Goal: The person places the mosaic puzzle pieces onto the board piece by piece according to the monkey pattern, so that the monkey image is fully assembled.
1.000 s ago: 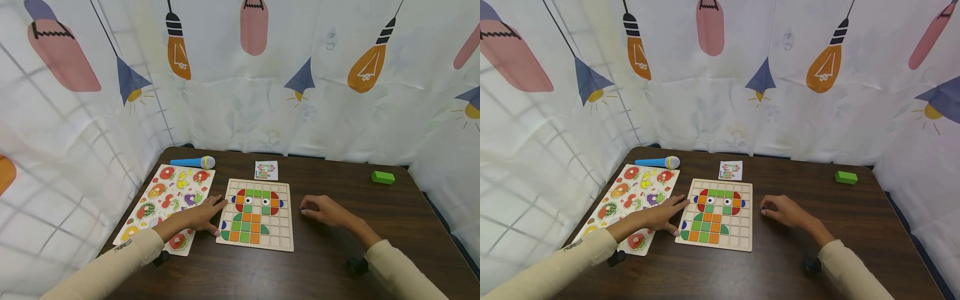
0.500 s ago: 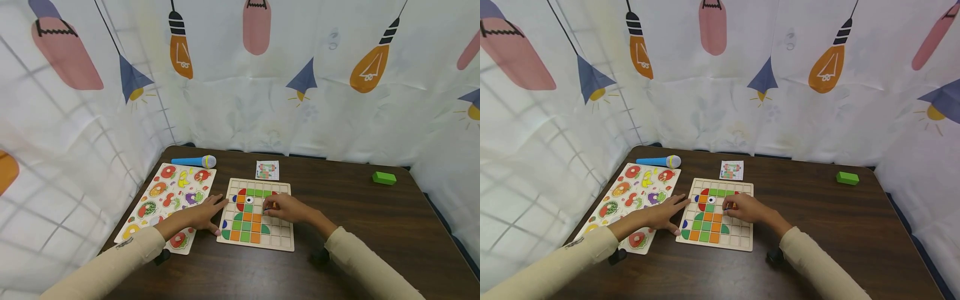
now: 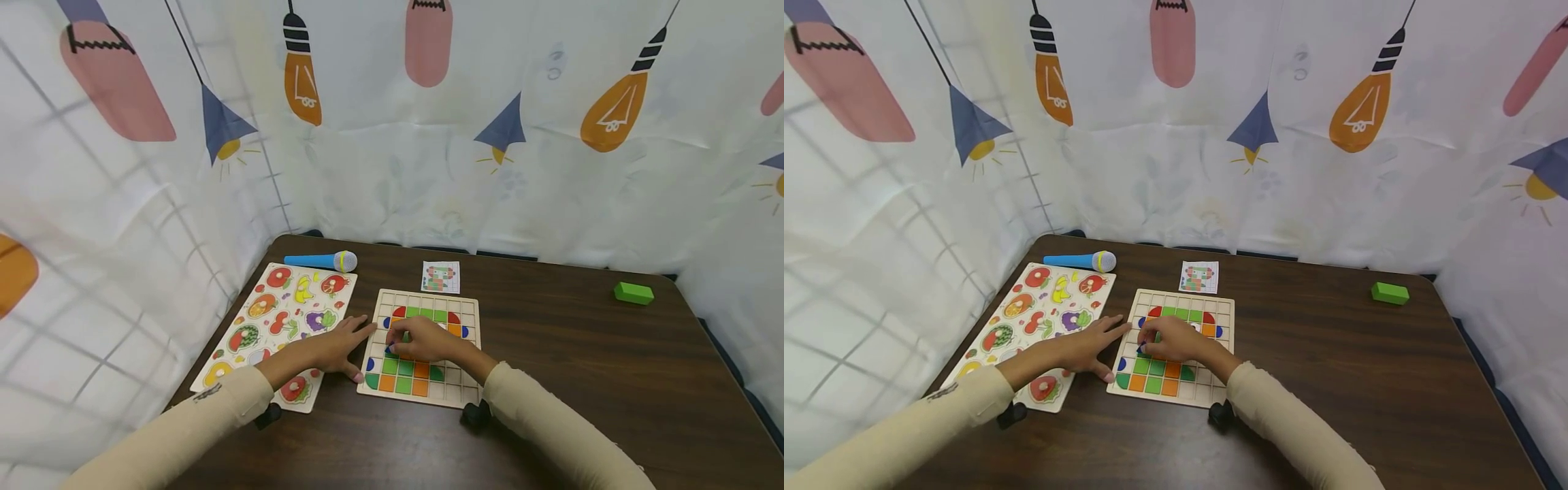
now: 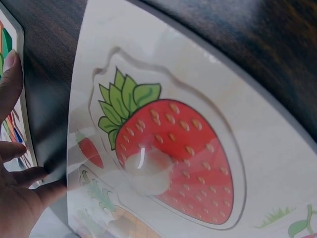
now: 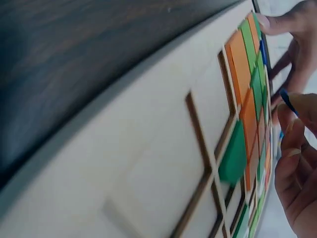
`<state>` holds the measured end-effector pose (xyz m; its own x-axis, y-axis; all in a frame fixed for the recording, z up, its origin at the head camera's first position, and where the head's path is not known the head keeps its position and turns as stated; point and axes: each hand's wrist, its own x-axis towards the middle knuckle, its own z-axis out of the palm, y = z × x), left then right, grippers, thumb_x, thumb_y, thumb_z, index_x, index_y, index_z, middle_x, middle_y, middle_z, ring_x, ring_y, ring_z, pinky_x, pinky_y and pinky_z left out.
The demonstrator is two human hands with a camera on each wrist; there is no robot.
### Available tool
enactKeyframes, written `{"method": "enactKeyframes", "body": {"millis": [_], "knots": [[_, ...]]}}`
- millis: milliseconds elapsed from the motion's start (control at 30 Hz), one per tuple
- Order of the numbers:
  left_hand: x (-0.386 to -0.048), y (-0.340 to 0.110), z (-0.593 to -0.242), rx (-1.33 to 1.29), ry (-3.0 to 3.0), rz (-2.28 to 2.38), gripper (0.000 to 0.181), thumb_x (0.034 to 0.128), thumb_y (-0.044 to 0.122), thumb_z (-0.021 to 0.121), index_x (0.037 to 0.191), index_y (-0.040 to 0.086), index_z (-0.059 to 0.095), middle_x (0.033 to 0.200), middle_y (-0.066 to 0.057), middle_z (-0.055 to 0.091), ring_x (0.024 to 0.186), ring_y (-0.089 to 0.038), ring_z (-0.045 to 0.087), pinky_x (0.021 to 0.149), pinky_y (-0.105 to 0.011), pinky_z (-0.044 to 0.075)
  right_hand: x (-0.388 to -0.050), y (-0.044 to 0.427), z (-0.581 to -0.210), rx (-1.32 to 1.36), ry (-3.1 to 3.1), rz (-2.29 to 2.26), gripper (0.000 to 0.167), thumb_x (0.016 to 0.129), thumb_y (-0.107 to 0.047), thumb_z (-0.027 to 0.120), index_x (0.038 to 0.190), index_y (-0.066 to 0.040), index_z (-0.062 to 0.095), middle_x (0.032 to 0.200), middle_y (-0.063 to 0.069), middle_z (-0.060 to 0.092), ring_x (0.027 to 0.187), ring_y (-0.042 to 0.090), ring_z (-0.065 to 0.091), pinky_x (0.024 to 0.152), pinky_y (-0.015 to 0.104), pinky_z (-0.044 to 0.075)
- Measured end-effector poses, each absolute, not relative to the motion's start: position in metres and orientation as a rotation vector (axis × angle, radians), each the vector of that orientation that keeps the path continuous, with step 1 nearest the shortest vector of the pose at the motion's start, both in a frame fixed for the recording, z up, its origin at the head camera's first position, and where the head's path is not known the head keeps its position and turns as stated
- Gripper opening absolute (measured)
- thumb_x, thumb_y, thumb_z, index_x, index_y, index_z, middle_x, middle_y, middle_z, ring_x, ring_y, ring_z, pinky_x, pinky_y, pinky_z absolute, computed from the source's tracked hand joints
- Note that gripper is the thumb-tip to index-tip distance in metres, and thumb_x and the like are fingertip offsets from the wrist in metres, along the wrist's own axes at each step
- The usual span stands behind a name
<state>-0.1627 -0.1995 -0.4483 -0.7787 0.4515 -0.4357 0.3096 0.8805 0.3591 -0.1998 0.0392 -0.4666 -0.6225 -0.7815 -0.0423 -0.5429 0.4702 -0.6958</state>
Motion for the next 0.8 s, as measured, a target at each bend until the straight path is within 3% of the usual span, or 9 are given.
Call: {"method": "enactKeyframes", "body": {"millis": [133,367,567,800], "knots": [[-0.163,-0.199,-0.449,0.560,2.528,0.354,0.100,0.0817,0.048,0.080,0.161,0.020,0.025,0.168,-0.015,0.016,0.155,-0.039,0.013,0.117,-0.060,0.031,-0.200,0.027,-0.472,-1.127,2.387,-0.927,0.013,0.097,-0.013,0.065,0.106,-0.012,0.075,0.085,-0.004,0.067,0.072,0.008,0.053,0.066,0.021,0.045],[-0.164,-0.199,-0.451,0.566,2.531,0.331,0.101,0.0813,0.050,0.079,0.161,0.020,0.024,0.168,-0.014,0.016,0.155,-0.038,0.012,0.118,-0.058,0.031,-0.200,0.012,-0.479,-1.035,2.453,-0.858,0.017,0.097,-0.019,0.068,0.110,-0.017,0.077,0.099,-0.007,0.073,0.077,0.005,0.054,0.069,0.020,0.045],[-0.164,-0.200,-0.452,0.562,2.529,0.337,0.101,0.0813,0.050,0.080,0.161,0.019,0.024,0.168,-0.013,0.015,0.155,-0.038,0.011,0.118,-0.058,0.031,-0.199,0.012,-0.478,-0.999,2.501,-0.828,0.023,0.095,-0.024,0.070,0.117,-0.015,0.073,0.083,-0.007,0.066,0.071,0.007,0.055,0.066,0.021,0.047],[-0.163,-0.200,-0.451,0.546,2.525,0.345,0.101,0.0814,0.049,0.079,0.161,0.021,0.023,0.168,-0.013,0.014,0.155,-0.039,0.011,0.118,-0.059,0.030,-0.201,0.019,-0.479,-0.987,2.554,-0.799,0.011,0.091,-0.028,0.075,0.097,-0.020,0.070,0.078,-0.011,0.062,0.070,0.006,0.055,0.067,0.022,0.047]]}}
